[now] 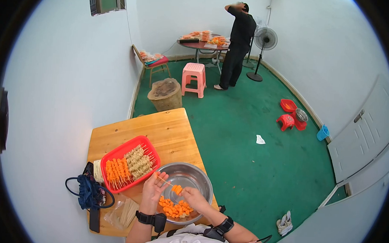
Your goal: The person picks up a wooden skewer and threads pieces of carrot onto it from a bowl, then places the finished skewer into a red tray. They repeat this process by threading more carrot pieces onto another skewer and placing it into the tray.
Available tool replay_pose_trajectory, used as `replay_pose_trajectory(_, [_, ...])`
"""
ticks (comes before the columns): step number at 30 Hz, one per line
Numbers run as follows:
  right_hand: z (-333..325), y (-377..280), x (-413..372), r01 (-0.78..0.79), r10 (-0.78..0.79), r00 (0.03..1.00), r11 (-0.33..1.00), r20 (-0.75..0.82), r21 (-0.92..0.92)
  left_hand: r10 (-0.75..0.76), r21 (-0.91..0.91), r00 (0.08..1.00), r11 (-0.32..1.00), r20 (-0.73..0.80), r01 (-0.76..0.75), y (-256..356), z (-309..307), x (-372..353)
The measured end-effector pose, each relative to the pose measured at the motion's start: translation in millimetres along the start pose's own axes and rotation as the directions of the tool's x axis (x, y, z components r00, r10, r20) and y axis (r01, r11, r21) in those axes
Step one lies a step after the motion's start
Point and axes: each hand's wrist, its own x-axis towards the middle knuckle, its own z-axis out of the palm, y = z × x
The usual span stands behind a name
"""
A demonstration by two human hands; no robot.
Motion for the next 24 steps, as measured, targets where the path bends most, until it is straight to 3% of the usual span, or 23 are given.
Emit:
replay_pose_trajectory(1, [2,0,-1,0.195,-0.206,0.978,0.962,-0.038,-0.189,-0.005,-0.003,1.0,1.0,0.001,0.005,0,0,-1])
replay_pose_trajectory(2, [2,-2,-2,0.246,-0.278,0.961,0.871,-0.013,-0.425,-0.013,-0.004,1.0,1.0,-0.008,0.013,0,0,-1])
replay_pose_trajectory(4, [2,-16,-7,0.296,-0.389,0.917,0.523,0.086,-0.799,-0.031,-0.006,0.999,0.999,-0.025,0.031,-2,-1,0])
replay_pose_trajectory(7, [6,-14,-3,0.416,-0.496,0.851,0.44,0.171,-0.796,-0.122,0.002,0.992,0.993,0.042,0.122,-13,0,-3])
replay_pose_trajectory(13, [10,-22,-4,0.313,-0.461,0.886,0.52,0.048,-0.795,-0.156,0.012,0.988,0.988,0.017,0.156,-8,10,-10])
replay_pose_trajectory(19, [13,-22,-6,0.291,-0.464,0.885,0.486,0.038,-0.824,-0.22,-0.042,0.975,0.974,0.016,0.221,-9,11,-10])
replay_pose_trajectory(22, [16,-7,-1,0.283,-0.45,0.89,0.411,0.077,-0.867,-0.317,-0.025,0.94,0.946,0.126,0.322,-26,14,-17])
replay_pose_trajectory(24, [16,-8,0,0.24,-0.427,0.903,0.407,0.048,-0.882,-0.298,-0.021,0.946,0.953,0.128,0.303,-30,14,-16])
